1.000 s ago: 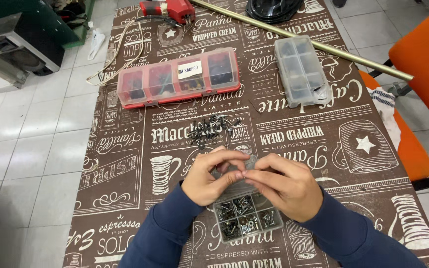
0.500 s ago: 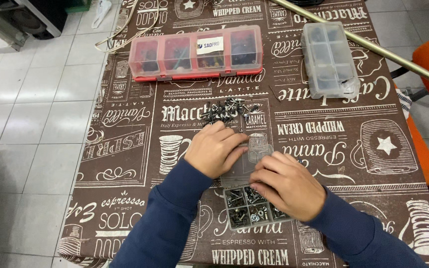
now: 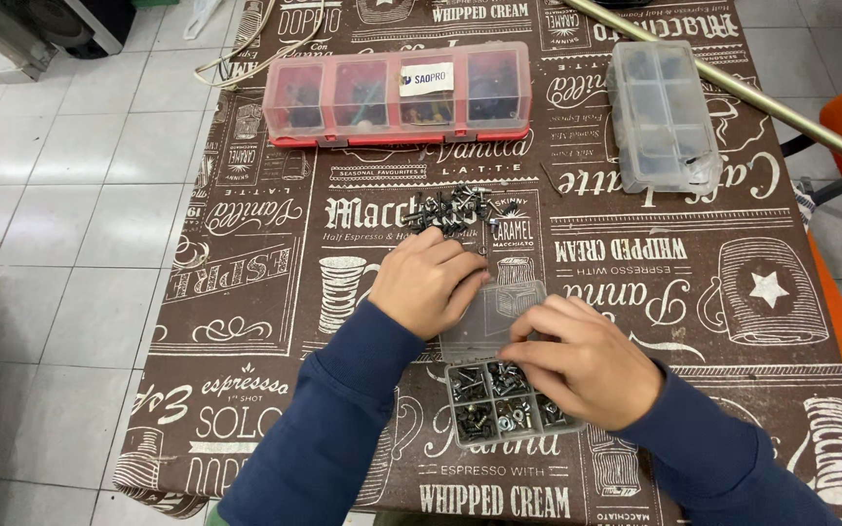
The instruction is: The person sorts small metal screws from a pile on the table into individual compartments of a clear plastic organizer box. The person repeatedly picks up screws and places them into the box, gradually filling the compartments.
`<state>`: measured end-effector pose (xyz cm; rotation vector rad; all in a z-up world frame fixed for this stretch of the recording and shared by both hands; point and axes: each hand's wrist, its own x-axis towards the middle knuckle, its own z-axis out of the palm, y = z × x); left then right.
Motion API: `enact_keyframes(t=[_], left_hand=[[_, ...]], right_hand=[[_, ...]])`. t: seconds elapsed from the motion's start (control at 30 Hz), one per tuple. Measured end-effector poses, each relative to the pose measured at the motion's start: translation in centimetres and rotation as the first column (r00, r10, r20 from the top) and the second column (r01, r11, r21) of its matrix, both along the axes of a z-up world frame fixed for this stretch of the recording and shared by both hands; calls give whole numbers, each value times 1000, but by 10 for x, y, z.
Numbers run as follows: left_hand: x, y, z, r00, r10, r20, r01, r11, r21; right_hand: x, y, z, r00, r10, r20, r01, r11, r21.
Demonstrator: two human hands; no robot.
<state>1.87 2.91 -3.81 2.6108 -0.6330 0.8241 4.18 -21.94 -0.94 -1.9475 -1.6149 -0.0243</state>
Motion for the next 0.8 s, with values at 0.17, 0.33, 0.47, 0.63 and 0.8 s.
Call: enact_keyframes(t=[0.17, 0.33, 0.47, 0.63, 0.8], left_hand=[[-1, 0, 2, 999, 21, -26, -22, 1000, -3], [-1, -1, 2, 999, 26, -29, -26, 1000, 7], [-1, 0, -1, 999, 31, -32, -31, 1000, 7], [-1, 0, 2, 999, 32, -38, -31, 999, 11], [-1, 2, 4, 986, 145, -77, -144, 989, 14]], right_hand=[[0, -2, -2, 1000, 30, 1, -30, 999, -21], [-3, 0, 2, 998, 19, 62, -16, 999, -42], [-3, -1, 4, 998, 42, 42, -42, 999, -5], [-5, 0, 1, 997, 35, 64, -32, 998, -47], [-5, -1, 8, 1000, 18, 18, -18, 999, 26]])
